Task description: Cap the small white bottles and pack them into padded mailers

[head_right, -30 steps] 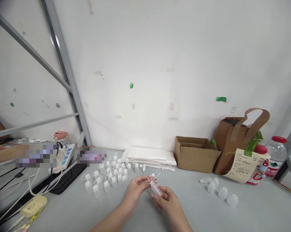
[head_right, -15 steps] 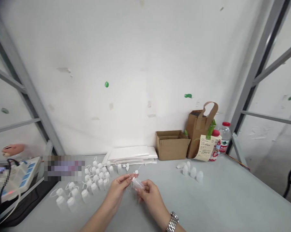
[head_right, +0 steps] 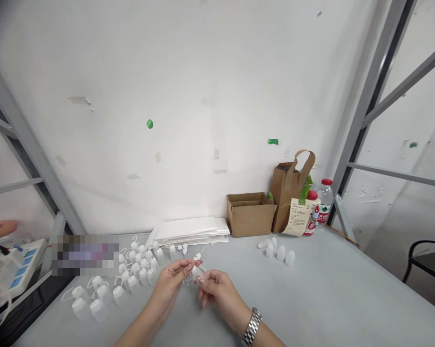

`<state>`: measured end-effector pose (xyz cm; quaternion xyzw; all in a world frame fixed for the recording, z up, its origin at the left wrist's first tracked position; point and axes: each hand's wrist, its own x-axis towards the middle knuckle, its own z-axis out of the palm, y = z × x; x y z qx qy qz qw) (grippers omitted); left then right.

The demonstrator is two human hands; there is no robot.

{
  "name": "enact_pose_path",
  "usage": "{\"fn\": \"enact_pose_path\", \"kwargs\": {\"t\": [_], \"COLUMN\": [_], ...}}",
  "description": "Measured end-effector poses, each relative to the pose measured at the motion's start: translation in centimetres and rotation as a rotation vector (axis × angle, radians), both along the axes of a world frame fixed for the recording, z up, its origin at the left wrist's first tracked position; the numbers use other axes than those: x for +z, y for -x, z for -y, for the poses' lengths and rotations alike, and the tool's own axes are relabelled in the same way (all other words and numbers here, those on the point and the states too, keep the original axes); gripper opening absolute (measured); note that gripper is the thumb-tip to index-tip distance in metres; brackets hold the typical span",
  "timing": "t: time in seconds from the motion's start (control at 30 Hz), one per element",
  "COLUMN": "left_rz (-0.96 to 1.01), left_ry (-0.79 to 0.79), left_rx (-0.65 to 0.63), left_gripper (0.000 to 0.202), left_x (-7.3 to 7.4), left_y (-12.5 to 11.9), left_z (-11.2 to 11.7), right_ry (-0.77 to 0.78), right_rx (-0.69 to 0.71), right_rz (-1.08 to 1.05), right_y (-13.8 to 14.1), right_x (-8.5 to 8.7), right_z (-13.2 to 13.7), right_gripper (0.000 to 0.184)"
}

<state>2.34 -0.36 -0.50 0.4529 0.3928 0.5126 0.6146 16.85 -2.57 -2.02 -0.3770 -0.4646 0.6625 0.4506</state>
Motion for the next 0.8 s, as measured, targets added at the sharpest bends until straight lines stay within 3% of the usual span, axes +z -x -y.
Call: {"fn": "enact_pose_path", "kwargs": {"t": [0.1,0.23,0.3,0.43,0.57,0.8], "left_rz": [0.003,-0.096,-0.199,-0.384,-0.541,-0.348], "left_ry": [-0.012,0.004,-0.027,-0.110,-0.139,-0.071], "left_rx": [0.002,0.002,-0.032,-0.076,0.021,-0.108], "left_gripper": [0.029,0.042,0.044,0.029,0.016,0.021], "left_x": [0.2,0.1,0.1,0.2,0.4,2.1], "left_y": [0.0,-0.1,-0.3,-0.5,-0.3,0.4], "left_z": [0.2,0.1,0.1,0.4,0.6,0.8], "right_ry": [-0.039,-0.382,-0.553,-0.838,-1.050,-1.175], "right_rx": [0.013,-0.373,-0.490,-0.513,-0.563,-0.645], "right_rz": [0.045,0.477,0.677,0.929,1.059,1.156], "right_y": [-0.3,-0.8,-1.0,-1.3,-1.2,-1.1], "right_x": [0.1,-0.1,-0.4,-1.0,-1.1,-0.2], "right_z": [0.1,0.4,0.6,0.7,0.5,0.7], "right_gripper": [0.043,0.030,0.021,0.013,0.016,0.023]}}
